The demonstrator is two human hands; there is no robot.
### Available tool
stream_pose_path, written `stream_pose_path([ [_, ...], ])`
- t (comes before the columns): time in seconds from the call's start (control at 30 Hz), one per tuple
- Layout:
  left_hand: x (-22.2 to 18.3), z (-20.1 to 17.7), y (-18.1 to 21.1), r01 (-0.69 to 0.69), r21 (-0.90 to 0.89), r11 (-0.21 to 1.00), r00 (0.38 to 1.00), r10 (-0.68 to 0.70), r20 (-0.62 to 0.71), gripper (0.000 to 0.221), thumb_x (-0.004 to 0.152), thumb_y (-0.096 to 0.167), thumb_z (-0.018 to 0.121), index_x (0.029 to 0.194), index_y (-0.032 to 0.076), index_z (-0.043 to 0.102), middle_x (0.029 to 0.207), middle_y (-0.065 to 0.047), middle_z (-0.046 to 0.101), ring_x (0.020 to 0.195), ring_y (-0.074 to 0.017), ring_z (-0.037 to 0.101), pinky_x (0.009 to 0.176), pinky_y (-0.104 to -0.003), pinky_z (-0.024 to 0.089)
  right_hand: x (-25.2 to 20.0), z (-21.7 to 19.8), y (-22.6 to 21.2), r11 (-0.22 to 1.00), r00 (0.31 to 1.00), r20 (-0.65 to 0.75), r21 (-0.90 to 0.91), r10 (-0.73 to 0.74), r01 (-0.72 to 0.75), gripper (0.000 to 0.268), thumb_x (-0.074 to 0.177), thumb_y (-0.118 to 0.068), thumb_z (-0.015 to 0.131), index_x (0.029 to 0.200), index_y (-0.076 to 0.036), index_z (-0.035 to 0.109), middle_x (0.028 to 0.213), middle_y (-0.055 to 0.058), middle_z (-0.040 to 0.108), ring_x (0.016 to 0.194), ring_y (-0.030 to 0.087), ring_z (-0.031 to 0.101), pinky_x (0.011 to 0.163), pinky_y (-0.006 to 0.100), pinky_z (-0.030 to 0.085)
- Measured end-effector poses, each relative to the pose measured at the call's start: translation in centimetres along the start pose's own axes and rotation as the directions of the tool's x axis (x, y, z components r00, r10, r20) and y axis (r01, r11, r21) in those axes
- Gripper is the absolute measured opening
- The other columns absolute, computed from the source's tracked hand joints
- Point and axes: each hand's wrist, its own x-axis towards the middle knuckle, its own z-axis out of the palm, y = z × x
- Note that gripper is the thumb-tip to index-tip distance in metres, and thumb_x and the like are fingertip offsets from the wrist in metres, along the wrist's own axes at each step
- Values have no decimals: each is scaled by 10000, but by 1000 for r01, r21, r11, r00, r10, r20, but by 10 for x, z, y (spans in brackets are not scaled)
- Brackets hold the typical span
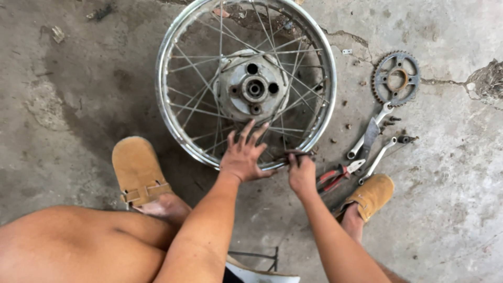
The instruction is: Inspecting and cleaning the spokes and rim of a motorcycle wheel
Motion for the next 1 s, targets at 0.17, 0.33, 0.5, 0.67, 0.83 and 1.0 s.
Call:
stream_pose_path([
  [0.17,4,2,-2,-9,-2,1000,1000,8,-22,811,655,833,654,1231,263,655,1699,61,143,1567,-306,66,1117,-618,287,40,-7,-1,992,968,230,-90,103,-84,267,1007,-299,626,886,-98,754,498,76,660,532,245,716,561,388,540],
  [0.33,0,2,-1,-18,-25,1000,999,17,-38,819,654,845,647,1212,246,665,1698,52,154,1566,-308,84,1116,-614,295,80,0,10,946,876,365,-57,316,-318,301,1034,-302,574,1123,-28,657,547,191,673,402,275,653,322,325,388],
  [0.5,0,-6,0,-12,-19,1000,1000,12,3,801,687,829,642,1238,247,649,1693,53,135,1565,-300,60,1125,-596,274,93,18,22,901,946,277,-433,166,-31,374,952,-406,682,1095,-67,752,966,236,760,1052,435,718,860,555,575],
  [0.67,2,1,-2,6,-10,1000,999,-6,43,842,668,847,628,1273,261,634,1698,68,115,1571,-290,22,1137,-601,262,27,15,-4,965,994,37,-238,-105,110,332,1038,-274,585,1047,44,681,922,327,717,973,519,693,828,600,545],
  [0.83,4,-8,-1,-7,-26,1000,999,8,43,833,676,820,662,1281,249,628,1699,56,106,1570,-299,21,1134,-613,265,53,10,4,990,984,179,-140,-7,32,501,1004,-483,620,1001,8,713,912,272,735,999,475,704,842,585,545],
  [1.0,2,-5,-4,-3,-19,1000,997,4,75,853,676,839,643,1299,257,616,1700,62,100,1570,-291,7,1138,-606,257,41,20,-10,979,999,-6,-201,42,-42,473,1007,-404,606,913,41,734,827,277,727,958,469,708,801,594,527],
])
